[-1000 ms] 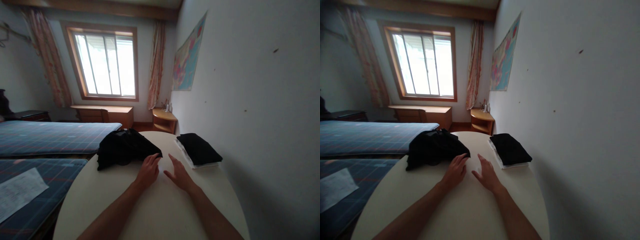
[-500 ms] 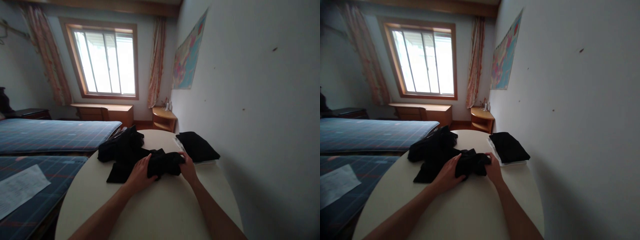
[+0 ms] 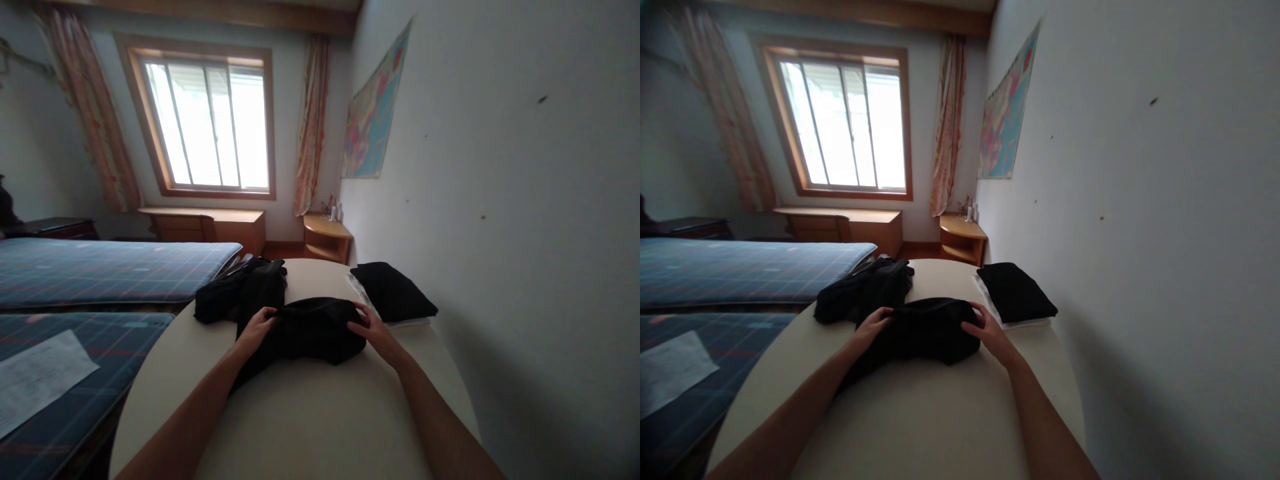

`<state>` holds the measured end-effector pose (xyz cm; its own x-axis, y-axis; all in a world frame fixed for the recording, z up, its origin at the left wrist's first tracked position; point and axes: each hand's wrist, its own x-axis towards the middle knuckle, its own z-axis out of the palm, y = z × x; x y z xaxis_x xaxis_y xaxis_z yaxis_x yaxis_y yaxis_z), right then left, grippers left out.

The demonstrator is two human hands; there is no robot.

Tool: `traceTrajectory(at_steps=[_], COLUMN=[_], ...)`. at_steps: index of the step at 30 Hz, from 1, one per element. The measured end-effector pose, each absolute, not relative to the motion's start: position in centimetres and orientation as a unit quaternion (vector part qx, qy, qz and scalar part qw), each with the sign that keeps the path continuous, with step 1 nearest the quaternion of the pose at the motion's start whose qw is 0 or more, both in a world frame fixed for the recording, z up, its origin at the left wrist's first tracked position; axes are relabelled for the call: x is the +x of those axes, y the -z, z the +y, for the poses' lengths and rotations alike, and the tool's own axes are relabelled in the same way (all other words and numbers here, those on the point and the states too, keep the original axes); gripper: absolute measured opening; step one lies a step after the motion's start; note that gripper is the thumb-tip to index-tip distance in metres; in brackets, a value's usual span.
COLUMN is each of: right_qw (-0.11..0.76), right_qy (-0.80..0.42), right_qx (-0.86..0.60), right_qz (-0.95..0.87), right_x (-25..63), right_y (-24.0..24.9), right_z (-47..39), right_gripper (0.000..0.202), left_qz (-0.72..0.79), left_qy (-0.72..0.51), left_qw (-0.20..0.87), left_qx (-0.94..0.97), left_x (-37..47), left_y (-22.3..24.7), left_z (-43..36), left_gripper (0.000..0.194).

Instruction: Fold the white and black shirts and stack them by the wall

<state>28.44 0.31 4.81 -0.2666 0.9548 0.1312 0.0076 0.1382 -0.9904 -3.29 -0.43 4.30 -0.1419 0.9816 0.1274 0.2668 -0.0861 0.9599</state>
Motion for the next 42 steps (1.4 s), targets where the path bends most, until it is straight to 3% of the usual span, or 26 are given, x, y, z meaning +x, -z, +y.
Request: traceTrajectory(at_steps=[2,4,8,10,15,17,20,24,27,30,33,40,42], right_qw=[0.415,0.399,0.426,0.449,0.495,0.510,0.537,0.543,0.542,0.549,0.512,0.305,0.270], right_qy=[-0.493,-0.431,-0.335,-0.328,-0.326,-0.316,-0.286,-0.265,-0.272,-0.299,-0.354,-0.359,-0.376], right_qx=[-0.387,-0.402,-0.460,-0.474,-0.504,-0.508,-0.506,-0.506,-0.507,-0.496,-0.470,-0.414,-0.389], right_qz=[-0.659,-0.702,-0.704,-0.683,-0.628,-0.618,-0.611,-0.615,-0.612,-0.603,-0.627,-0.779,-0.797], right_x=[28.1,27.9,27.8,28.0,28.6,28.8,29.1,29.2,29.2,29.1,28.8,27.6,27.4], right_y=[-4.7,-4.5,-4.2,-4.3,-4.8,-5.0,-5.4,-5.9,-5.9,-5.4,-4.7,-5.2,-5.5], right_z=[0.1,0.1,0.7,1.0,1.2,1.1,0.9,0.5,0.6,1.1,1.1,-1.2,-1.6], right_gripper=[0.074,0.064,0.046,0.046,0.046,0.044,0.044,0.046,0.048,0.053,0.063,0.073,0.070], left_qz=[0.582,0.590,0.572,0.557,0.518,0.484,0.449,0.390,0.415,0.491,0.554,0.489,0.452], left_qy=[-0.500,-0.513,-0.523,-0.465,-0.227,-0.188,-0.184,-0.164,-0.267,-0.433,-0.473,-0.316,-0.283], left_qw=[0.350,0.336,0.195,0.142,0.217,0.219,0.250,0.437,0.477,0.396,0.360,0.337,0.329], left_qx=[0.537,0.525,0.601,0.673,0.795,0.826,0.838,0.794,0.728,0.644,0.583,0.740,0.779], left_x=[-4.2,-4.6,-4.0,-3.4,-2.0,-1.3,-0.2,0.4,-0.5,-2.3,-3.7,-2.6,-2.1], left_y=[-4.4,-4.7,-5.3,-5.5,-6.3,-6.8,-7.7,-8.6,-8.5,-7.9,-7.0,-5.9,-6.3], left_z=[0.0,0.0,-1.5,-2.5,-5.0,-6.2,-7.7,-8.1,-6.3,-3.5,-1.8,-4.1,-4.9], left_gripper=[0.037,0.042,0.049,0.060,0.090,0.084,0.053,0.039,0.041,0.052,0.067,0.095,0.092])
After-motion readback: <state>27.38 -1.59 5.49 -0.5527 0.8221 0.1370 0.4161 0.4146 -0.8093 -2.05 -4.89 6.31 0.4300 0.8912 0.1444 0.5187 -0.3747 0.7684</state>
